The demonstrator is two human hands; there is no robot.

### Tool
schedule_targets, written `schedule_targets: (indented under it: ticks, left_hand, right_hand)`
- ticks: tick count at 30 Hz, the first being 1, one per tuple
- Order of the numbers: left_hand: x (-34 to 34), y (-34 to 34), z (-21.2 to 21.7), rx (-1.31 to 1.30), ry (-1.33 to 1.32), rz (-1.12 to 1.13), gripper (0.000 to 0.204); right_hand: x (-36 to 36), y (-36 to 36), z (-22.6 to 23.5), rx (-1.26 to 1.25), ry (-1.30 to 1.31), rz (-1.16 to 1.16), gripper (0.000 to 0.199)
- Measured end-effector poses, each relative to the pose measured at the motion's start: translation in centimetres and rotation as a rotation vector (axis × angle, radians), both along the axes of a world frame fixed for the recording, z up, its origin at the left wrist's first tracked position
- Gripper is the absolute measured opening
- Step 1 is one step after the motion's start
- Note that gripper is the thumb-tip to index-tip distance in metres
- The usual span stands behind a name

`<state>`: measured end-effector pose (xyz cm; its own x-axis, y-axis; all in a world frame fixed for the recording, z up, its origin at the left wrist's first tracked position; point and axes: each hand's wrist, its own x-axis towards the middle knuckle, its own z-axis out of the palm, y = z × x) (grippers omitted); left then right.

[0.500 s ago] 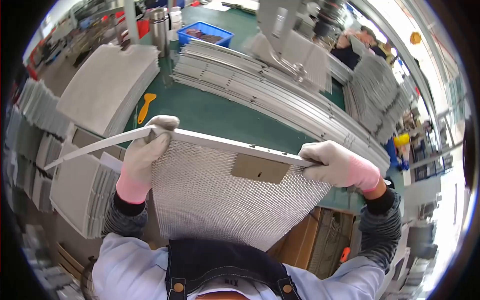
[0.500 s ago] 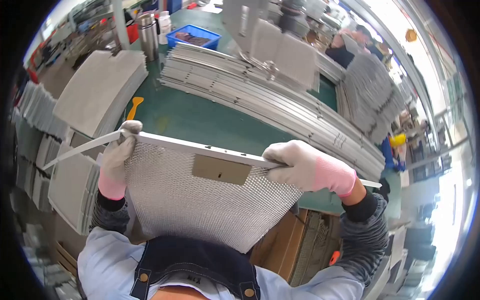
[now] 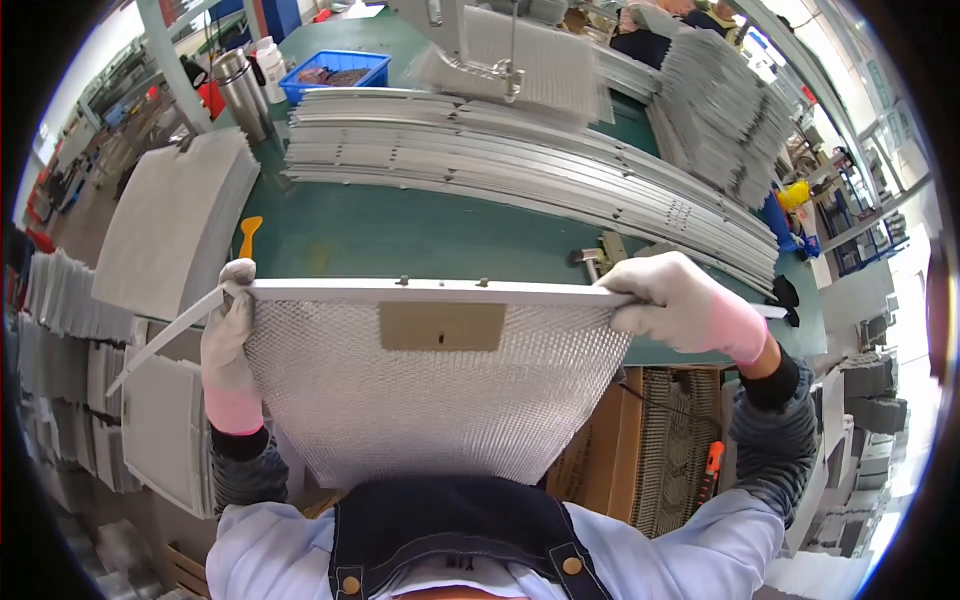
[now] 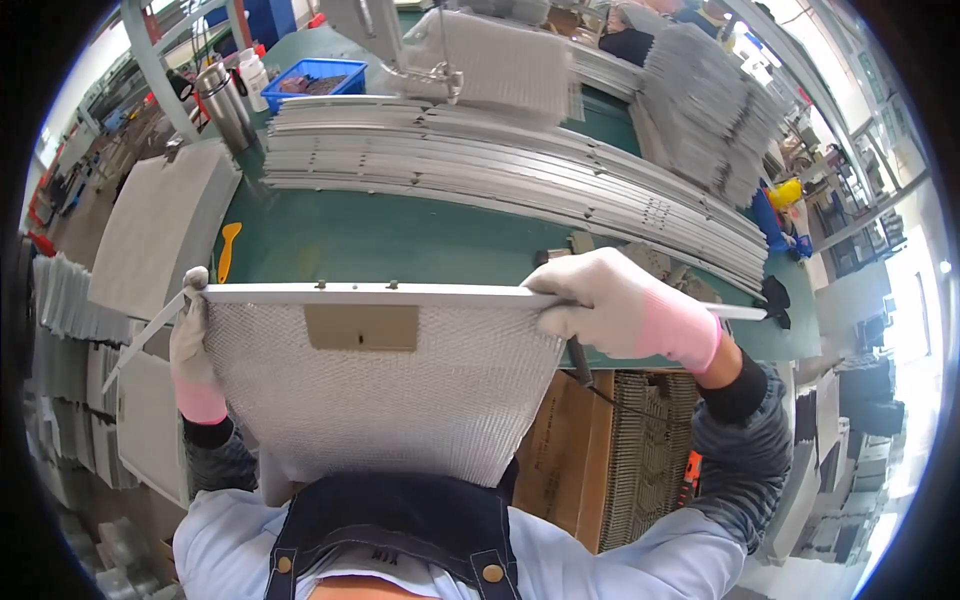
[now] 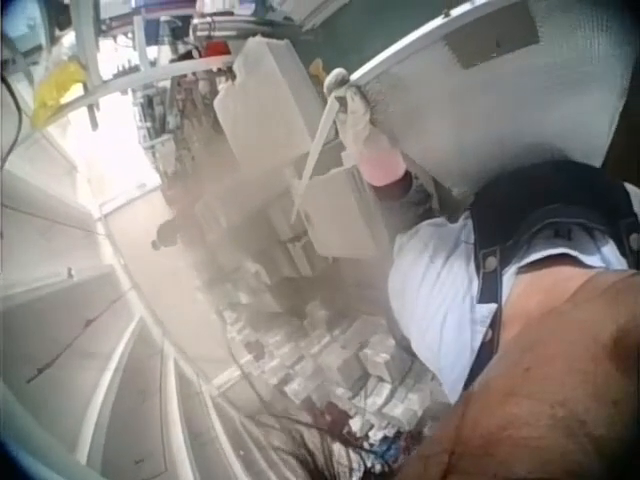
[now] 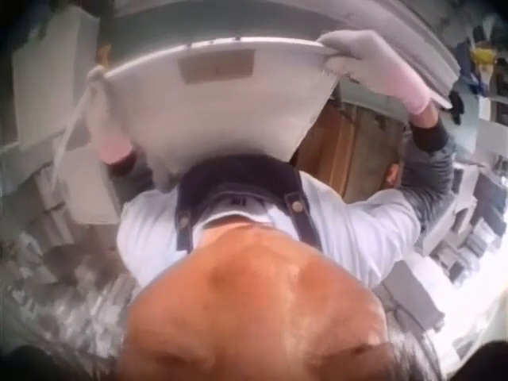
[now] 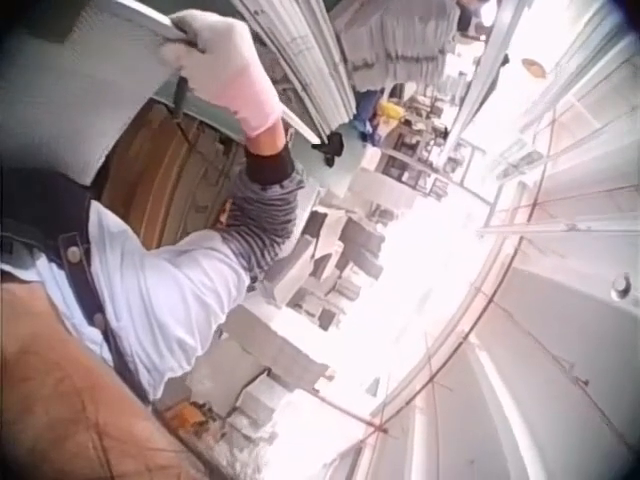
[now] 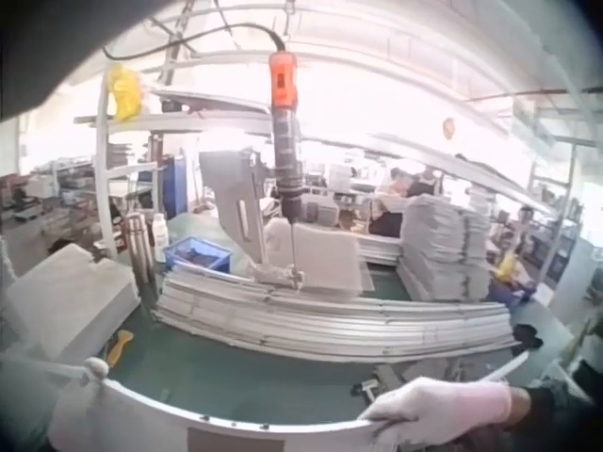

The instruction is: The recorder assembles mesh air filters by fitting aluminum frames onto the mesh and securing them with a pneumatic screwdriver and small tools.

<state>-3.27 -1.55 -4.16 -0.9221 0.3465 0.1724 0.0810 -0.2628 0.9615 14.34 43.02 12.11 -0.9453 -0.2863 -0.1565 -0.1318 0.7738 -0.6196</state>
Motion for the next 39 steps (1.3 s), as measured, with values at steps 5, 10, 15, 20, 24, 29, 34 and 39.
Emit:
schedule_targets:
  ticks: [5, 10, 15, 20, 24, 29, 34, 39]
  left_hand:
    - [3.2, 3.2, 3.4, 0.068, -0.153, 0.117, 0.031]
    - [4.4, 4.7, 4.8, 0.448, -0.183, -0.180, 0.025]
    - [4.9, 5.1, 6.0, 0.271, -0.183, -0.055, 0.026]
    - [5.5, 5.3, 6.2, 0.385, -0.209, -0.085, 0.023]
    - [5.0, 5.6, 6.0, 0.231, -0.185, 0.012, 0.029]
    - [4.4, 5.2, 5.2, 0.290, -0.176, -0.052, 0.029]
    - [4.1, 6.0, 5.5, 0.305, -0.186, -0.017, 0.028]
    - [5.2, 10.6, 7.8, 0.131, -0.080, 0.030, 0.029]
  right_hand:
    - [-0.9, 0.5, 0.8, -0.005, -0.358, 0.056, 0.013]
    - [0.2, 0.8, 1.4, -0.070, -0.375, 0.079, 0.017]
    - [1.3, 0.4, 0.4, 0.032, -0.135, 0.172, 0.027]
    - [2.8, -0.6, 0.8, 0.138, 0.144, 0.056, 0.040]
    - [2.9, -0.5, 0.4, 0.124, 0.042, 0.068, 0.040]
    - [3.2, -0.8, 1.3, 0.044, 0.051, 0.130, 0.052]
    - [2.7, -1.5, 0.6, 0.269, 0.107, 0.128, 0.064]
    - [-2.2, -8.0, -0.4, 0.224, 0.116, 0.067, 0.057]
